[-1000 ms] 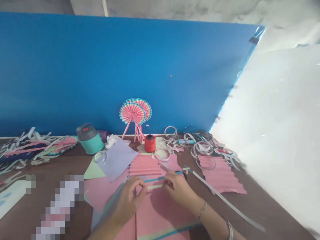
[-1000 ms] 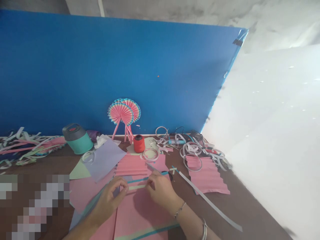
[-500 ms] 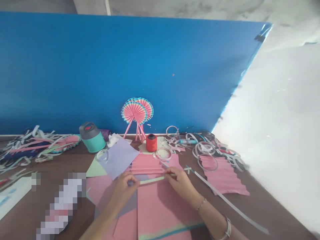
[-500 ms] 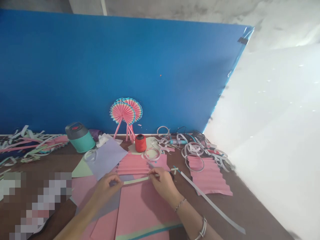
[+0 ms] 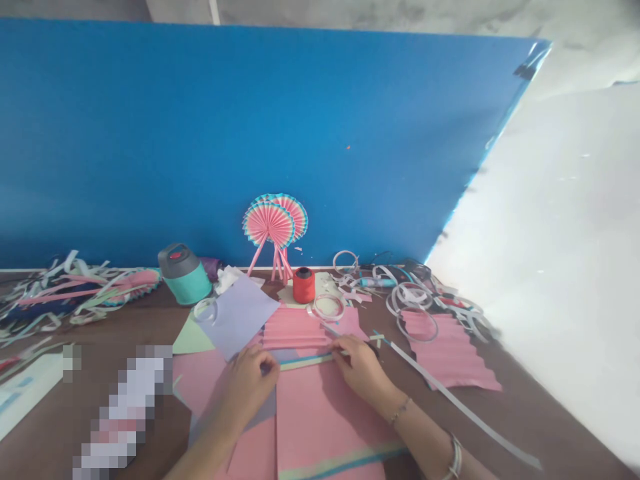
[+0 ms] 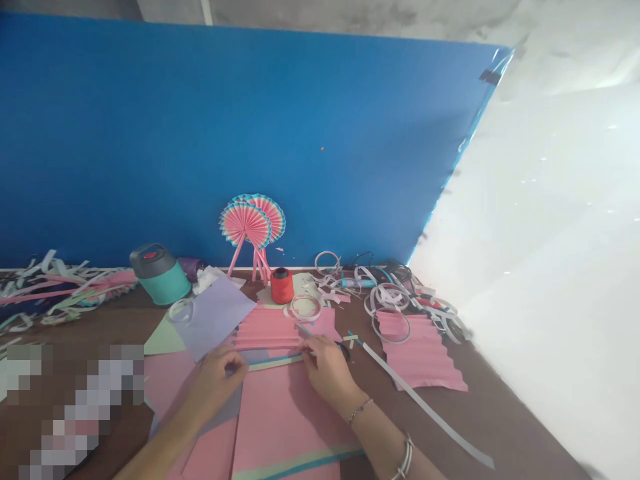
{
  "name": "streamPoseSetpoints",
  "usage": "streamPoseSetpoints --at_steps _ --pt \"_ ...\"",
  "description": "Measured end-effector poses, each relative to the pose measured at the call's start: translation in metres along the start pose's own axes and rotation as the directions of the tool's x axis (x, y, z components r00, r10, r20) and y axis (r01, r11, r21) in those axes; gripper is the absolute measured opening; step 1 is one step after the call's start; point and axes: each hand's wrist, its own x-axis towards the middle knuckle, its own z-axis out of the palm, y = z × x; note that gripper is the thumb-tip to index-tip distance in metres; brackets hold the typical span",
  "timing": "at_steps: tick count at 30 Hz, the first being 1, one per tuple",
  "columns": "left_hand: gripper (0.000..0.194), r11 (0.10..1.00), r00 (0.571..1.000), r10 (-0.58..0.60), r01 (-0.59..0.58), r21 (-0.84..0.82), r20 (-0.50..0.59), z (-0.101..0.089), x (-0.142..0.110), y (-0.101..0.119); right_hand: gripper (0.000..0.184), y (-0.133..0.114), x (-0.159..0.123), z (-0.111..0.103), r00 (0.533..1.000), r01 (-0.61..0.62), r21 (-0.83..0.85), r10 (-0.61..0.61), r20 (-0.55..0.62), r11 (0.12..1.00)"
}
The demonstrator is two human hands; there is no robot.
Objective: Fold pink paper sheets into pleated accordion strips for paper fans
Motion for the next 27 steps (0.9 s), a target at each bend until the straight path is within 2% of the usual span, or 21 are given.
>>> streamPoseSetpoints --at_steps 10,27 --pt "0.014 0.997 1.000 -0.021 0.020 0.080 0.019 0.003 0.002 0.003 0.023 0.002 0.000 0.004 0.999 -0.023 -0.093 0.027 0.038 0.995" --pt "0.013 0.979 0.998 -0.045 0.036 0.202 0.040 -0.003 0.001 0.014 0.021 0.003 -0.001 0.005 0.999 0.037 -0.159 -0.033 0.025 0.987"
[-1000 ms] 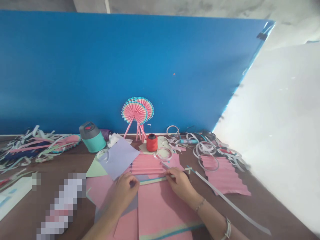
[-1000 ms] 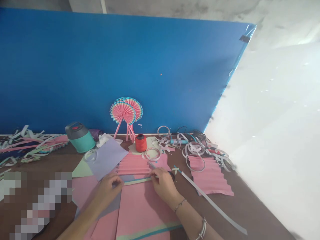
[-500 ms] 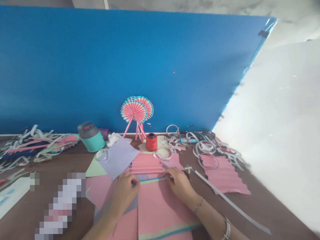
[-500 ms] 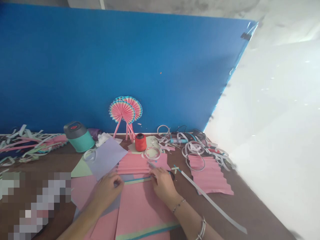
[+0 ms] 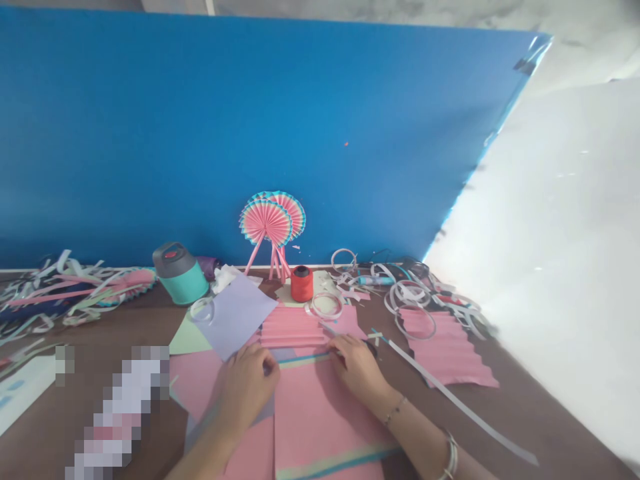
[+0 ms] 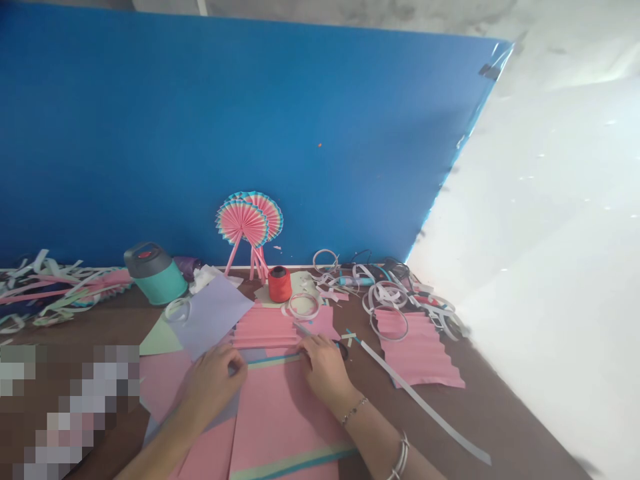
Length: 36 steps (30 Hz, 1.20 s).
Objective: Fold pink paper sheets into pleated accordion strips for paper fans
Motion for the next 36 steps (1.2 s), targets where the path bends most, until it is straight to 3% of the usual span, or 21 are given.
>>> streamPoseSetpoints --at_steps 21,27,29,31,33,36 --pt "0.006 1.000 1.000 -0.022 0.022 0.015 -0.009 0.004 -0.001 -0.002 0.031 0.001 -0.002 0.003 1.000 -0.005 -0.031 0.005 0.003 1.000" --pt "0.014 0.997 1.000 -0.028 0.028 -0.072 0.006 -0.001 -0.001 -0.009 0.040 0.004 -0.003 0.005 0.999 -0.030 -0.026 0.029 -0.017 0.999" --pt "0.018 0.993 0.999 -0.037 0.033 -0.116 -0.034 0.000 -0.001 -0.011 0.039 0.006 -0.002 0.005 0.999 -0.035 -0.020 0.034 -0.028 0.999" --pt "0.022 0.987 0.992 0.019 -0.038 -0.154 -0.125 0.002 -0.004 -0.011 0.040 0.008 -0.001 0.006 0.999 -0.030 -0.028 0.029 -0.030 0.999" --pt "0.026 0.963 0.966 0.168 -0.203 -0.175 -0.197 0.006 -0.010 -0.006 0.040 0.009 0.000 0.006 1.000 -0.012 -0.041 0.011 -0.024 0.999" --pt "0.035 0.861 0.876 0.470 -0.482 -0.161 -0.108 0.013 -0.021 0.004 0.040 0.009 0.000 0.007 0.999 0.016 -0.030 -0.017 -0.028 0.999"
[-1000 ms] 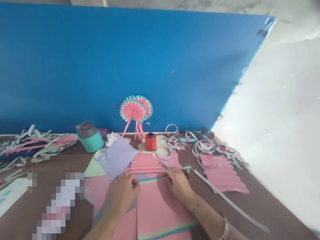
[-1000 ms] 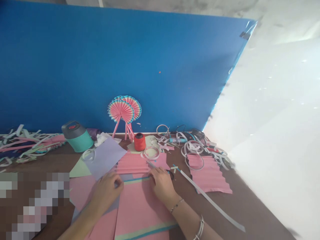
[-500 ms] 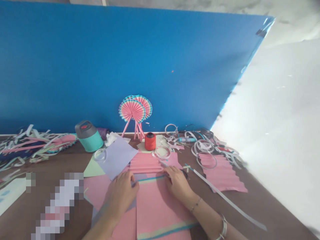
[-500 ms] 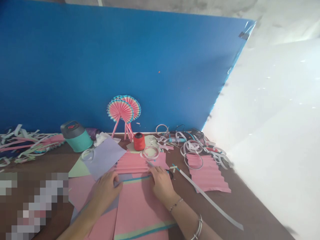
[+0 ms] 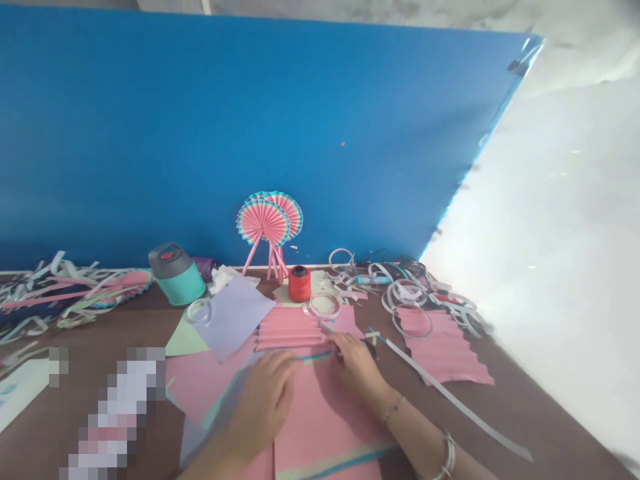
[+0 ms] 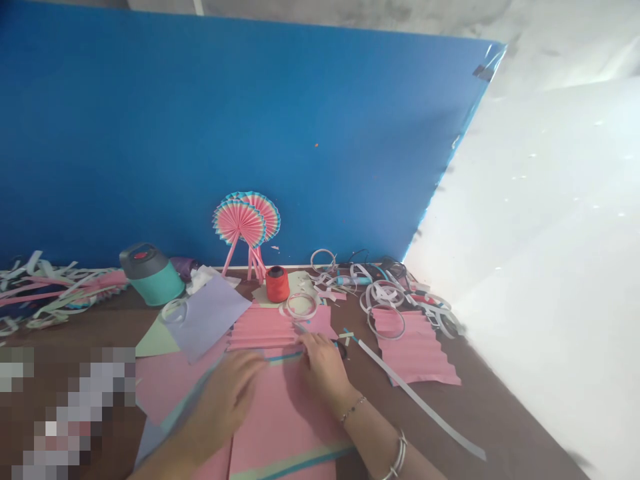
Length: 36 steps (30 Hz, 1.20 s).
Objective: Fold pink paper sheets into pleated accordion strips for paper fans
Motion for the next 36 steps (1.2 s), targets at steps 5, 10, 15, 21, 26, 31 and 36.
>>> streamPoseSetpoints --at_steps 5,10,15,21,26,31,36 --pt "0.051 0.990 0.933 0.121 -0.137 0.024 0.339 0.012 -0.006 0.007 0.037 -0.007 -0.003 -0.002 0.998 -0.022 0.024 0.023 -0.054 0.999" --pt "0.051 0.992 0.910 0.091 -0.117 0.040 0.404 0.012 -0.008 0.001 0.037 -0.016 -0.006 -0.002 0.996 0.004 -0.013 -0.005 -0.091 1.000" --pt "0.053 0.994 0.883 0.046 -0.089 0.070 0.467 0.004 -0.005 0.005 0.037 -0.021 -0.006 -0.003 0.996 0.014 0.007 -0.013 -0.086 1.000" --pt "0.053 0.995 0.878 0.036 -0.075 0.063 0.478 -0.002 -0.006 0.006 0.035 -0.023 -0.004 -0.013 0.996 -0.085 -0.082 0.081 -0.046 0.993" --pt "0.054 0.994 0.889 0.086 -0.108 0.025 0.449 0.000 -0.008 0.000 0.032 -0.018 -0.002 -0.013 0.990 -0.137 -0.070 0.138 0.015 0.988" --pt "0.052 0.992 0.881 0.080 -0.118 0.052 0.466 0.000 -0.008 -0.001 0.032 -0.015 -0.003 -0.012 0.989 -0.138 -0.078 0.142 0.045 0.987" --pt "0.052 0.993 0.885 0.061 -0.099 0.058 0.462 -0.005 -0.006 0.003 0.038 -0.012 -0.002 -0.019 0.986 -0.160 -0.114 0.165 0.035 0.980"
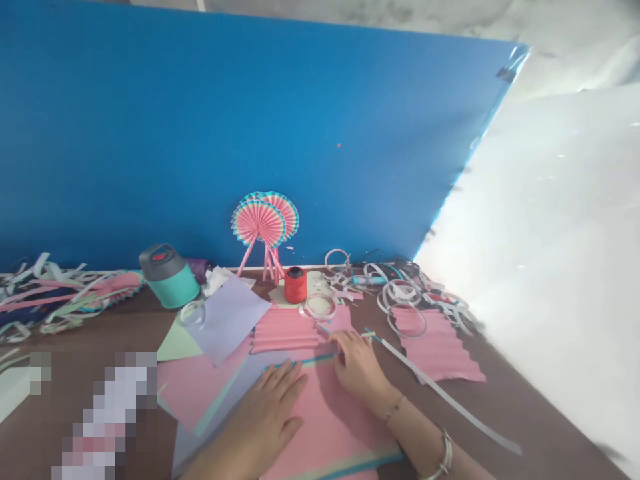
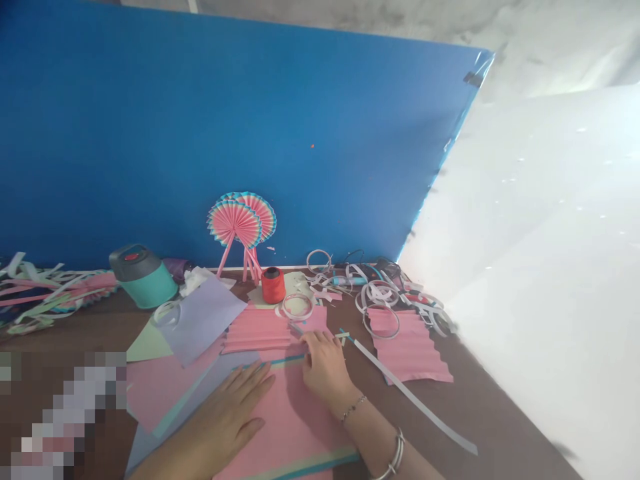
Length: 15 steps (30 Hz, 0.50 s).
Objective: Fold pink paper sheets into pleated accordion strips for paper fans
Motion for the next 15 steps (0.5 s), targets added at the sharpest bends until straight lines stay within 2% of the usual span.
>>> streamPoseSetpoints --at_steps 5,8,15 --pt "0.053 1.000 1.000 -0.011 0.012 -0.016 0.019 -0.007 -0.001 0.003 0.040 0.008 0.001 -0.005 0.999 0.034 0.007 -0.034 -0.001 0.999" --pt "0.051 0.999 1.000 -0.024 0.024 -0.023 0.020 -0.011 -0.005 -0.001 0.042 0.011 0.001 -0.006 0.998 0.052 0.090 -0.055 0.030 0.995" --pt "0.049 0.992 0.992 -0.095 0.102 0.079 -0.088 -0.012 -0.018 -0.020 0.030 0.011 0.005 0.000 0.992 0.122 0.270 -0.113 -0.047 0.955"
